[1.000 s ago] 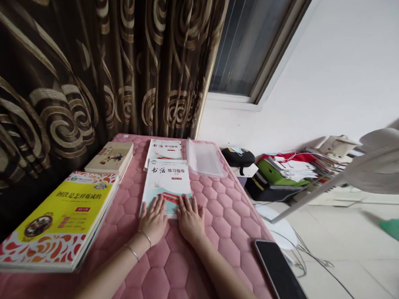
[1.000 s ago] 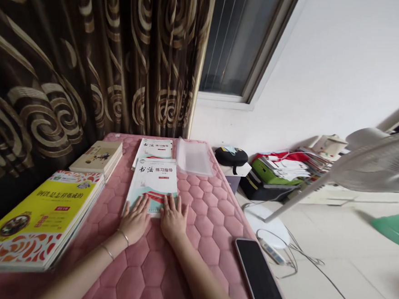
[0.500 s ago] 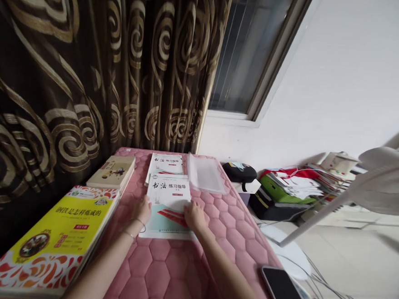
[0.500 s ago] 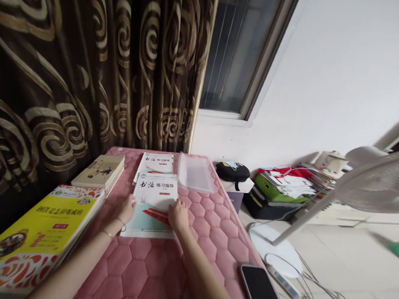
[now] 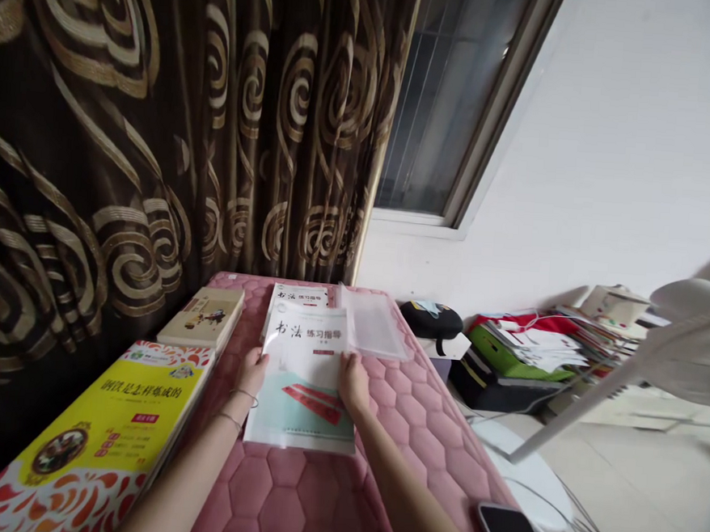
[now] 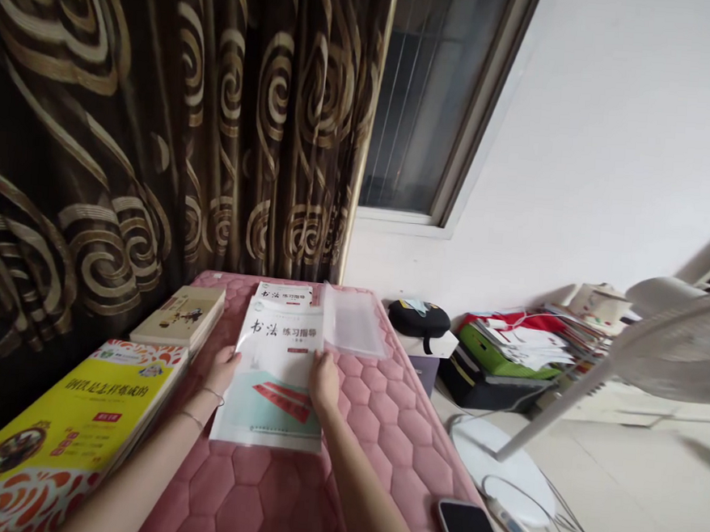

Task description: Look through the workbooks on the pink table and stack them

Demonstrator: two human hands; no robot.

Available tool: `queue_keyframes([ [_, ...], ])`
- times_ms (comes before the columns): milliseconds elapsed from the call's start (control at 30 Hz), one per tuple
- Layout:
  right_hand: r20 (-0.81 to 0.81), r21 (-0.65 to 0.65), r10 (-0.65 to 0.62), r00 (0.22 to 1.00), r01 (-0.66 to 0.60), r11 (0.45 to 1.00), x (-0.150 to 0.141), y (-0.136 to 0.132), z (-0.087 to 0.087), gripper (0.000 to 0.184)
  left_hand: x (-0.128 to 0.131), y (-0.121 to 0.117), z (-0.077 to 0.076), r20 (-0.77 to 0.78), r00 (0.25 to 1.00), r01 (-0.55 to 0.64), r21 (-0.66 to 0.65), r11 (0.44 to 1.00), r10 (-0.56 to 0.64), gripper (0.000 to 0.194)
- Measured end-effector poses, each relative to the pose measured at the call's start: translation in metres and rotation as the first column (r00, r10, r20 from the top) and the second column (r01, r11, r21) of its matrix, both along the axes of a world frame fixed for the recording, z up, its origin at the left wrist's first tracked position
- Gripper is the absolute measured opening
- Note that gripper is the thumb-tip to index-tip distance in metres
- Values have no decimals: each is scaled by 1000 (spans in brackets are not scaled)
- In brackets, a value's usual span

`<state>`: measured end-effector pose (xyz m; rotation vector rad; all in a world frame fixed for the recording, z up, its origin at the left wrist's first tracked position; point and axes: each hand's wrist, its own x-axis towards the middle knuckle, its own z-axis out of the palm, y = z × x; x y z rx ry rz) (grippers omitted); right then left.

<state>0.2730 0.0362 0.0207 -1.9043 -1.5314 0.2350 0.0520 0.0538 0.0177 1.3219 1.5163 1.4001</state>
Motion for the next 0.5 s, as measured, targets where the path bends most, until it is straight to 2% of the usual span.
queue_keyframes([
  [100,-64,98,-35,997,41,994,9,-17,18,43,2,-17,21,30,999,42,101,994,-45,25],
  [167,-135,196,-32,990,58,979,15,-31,23,41,2,-32,28,47,995,81,188,979,-91,30],
  [233,-195,266,-6,981,59,962,19,-44,19,37,1,-47,27,56,990,113,233,966,-129,33],
  [333,-226,300,44,973,26,953,21,-57,4,35,-2,-63,17,56,986,142,194,971,-156,35],
  [433,-219,306,61,974,9,952,21,-60,-7,35,-2,-65,14,88,978,173,152,973,-187,37],
  [500,-204,299,61,977,3,954,21,-56,-5,36,-2,-60,19,129,972,180,144,973,-198,38],
])
